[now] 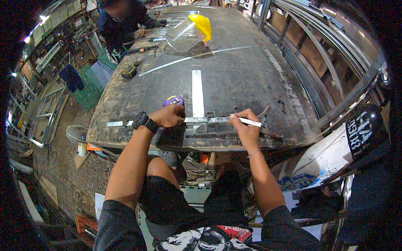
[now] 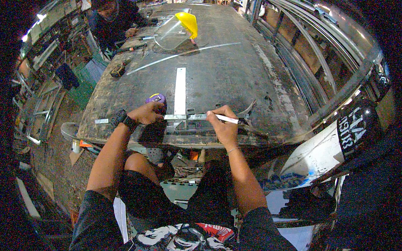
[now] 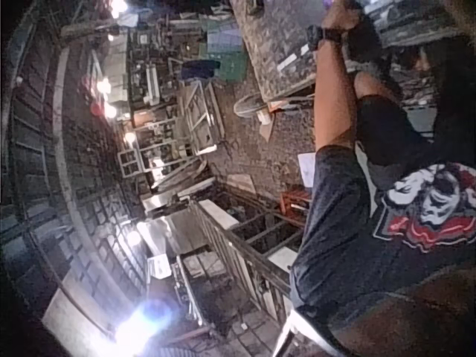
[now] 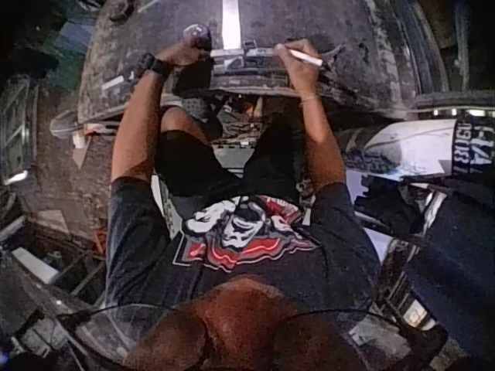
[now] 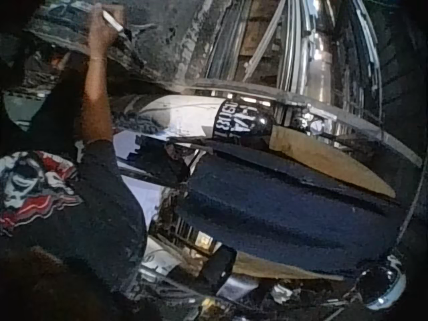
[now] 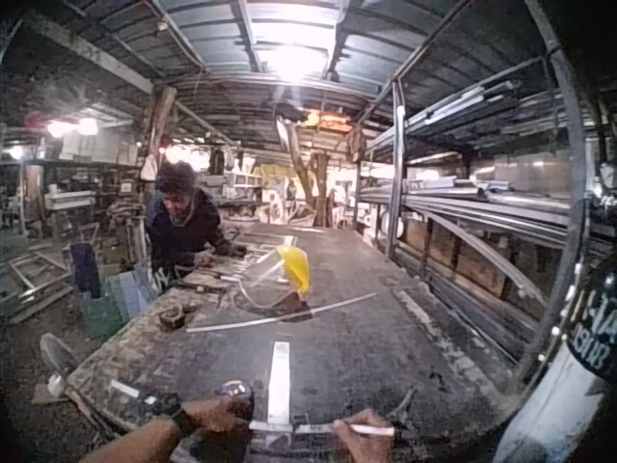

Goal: The person measures and marks metal bars on a workbench using a tape measure and a marker. They align the tape measure along the bars, make marks at specific intervals, and reposition the tools to continue marking along the length of the metal pieces.

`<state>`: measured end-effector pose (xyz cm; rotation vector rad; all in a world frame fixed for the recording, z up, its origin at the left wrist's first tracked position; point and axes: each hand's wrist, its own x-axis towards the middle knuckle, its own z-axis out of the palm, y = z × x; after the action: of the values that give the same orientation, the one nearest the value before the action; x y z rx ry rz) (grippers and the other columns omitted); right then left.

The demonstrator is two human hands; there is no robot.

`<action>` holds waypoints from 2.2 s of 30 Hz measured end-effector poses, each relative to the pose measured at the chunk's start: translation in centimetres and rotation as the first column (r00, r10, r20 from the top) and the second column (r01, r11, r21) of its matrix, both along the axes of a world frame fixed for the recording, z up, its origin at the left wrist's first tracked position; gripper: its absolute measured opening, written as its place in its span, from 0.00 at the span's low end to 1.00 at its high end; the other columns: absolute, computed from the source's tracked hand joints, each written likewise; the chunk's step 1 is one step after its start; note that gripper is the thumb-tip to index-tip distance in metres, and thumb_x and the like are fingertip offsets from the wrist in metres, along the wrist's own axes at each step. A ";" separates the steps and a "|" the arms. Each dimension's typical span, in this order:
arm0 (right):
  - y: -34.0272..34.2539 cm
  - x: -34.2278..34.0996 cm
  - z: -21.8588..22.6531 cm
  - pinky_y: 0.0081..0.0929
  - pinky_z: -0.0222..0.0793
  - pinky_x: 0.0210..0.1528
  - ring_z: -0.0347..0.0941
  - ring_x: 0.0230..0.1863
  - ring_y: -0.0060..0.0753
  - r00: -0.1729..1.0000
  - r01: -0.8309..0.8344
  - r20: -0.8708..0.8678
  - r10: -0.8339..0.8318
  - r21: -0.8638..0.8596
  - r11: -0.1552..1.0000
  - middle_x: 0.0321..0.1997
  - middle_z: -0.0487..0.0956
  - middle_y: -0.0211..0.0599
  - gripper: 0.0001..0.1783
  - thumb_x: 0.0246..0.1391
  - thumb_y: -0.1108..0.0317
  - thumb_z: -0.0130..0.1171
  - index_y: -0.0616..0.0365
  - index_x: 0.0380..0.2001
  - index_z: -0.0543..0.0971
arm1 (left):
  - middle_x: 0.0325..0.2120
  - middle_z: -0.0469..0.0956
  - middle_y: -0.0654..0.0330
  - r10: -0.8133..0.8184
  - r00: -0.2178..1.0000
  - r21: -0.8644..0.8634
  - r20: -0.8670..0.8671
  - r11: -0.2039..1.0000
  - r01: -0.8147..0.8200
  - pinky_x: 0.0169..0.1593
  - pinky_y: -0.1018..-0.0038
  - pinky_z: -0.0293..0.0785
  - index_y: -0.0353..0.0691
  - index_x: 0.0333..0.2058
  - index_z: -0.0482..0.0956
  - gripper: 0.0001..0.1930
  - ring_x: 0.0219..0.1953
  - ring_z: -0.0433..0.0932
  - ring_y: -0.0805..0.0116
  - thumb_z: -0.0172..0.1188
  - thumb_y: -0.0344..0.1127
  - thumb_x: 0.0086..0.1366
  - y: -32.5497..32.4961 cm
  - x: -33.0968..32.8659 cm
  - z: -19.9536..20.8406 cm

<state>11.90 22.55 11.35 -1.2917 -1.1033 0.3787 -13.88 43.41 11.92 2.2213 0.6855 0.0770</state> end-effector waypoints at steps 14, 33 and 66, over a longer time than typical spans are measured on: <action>0.3 0.0 -0.1 0.21 0.65 0.32 0.67 0.29 0.14 0.979 -0.019 0.203 0.034 -0.078 0.997 0.25 0.77 0.24 0.09 0.58 0.70 0.69 0.59 0.29 0.78 | 0.35 0.84 0.52 0.009 0.999 -0.005 -0.034 1.000 -0.009 0.41 0.65 0.77 0.31 0.42 0.80 0.13 0.36 0.82 0.61 0.63 0.32 0.60 -0.1 0.0 0.4; 0.1 -0.6 0.7 0.22 0.66 0.31 0.68 0.28 0.14 0.972 0.003 0.234 0.031 -0.140 0.990 0.24 0.78 0.25 0.09 0.57 0.70 0.68 0.60 0.28 0.78 | 0.37 0.85 0.51 -0.009 0.999 -0.022 0.033 1.000 0.010 0.44 0.65 0.78 0.30 0.42 0.79 0.13 0.39 0.82 0.60 0.64 0.30 0.60 -0.1 0.0 0.3; 0.0 -0.2 0.3 0.23 0.67 0.32 0.70 0.29 0.15 0.980 -0.024 0.193 0.048 -0.124 0.992 0.25 0.79 0.27 0.08 0.57 0.71 0.68 0.61 0.28 0.79 | 0.36 0.85 0.51 0.013 1.000 -0.017 0.018 1.000 -0.012 0.42 0.65 0.77 0.30 0.41 0.80 0.12 0.38 0.82 0.61 0.63 0.30 0.60 -0.4 0.1 0.6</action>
<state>11.70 22.56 11.64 -1.4415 -1.2867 0.3551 -13.82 42.99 12.55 2.1979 0.6878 0.0975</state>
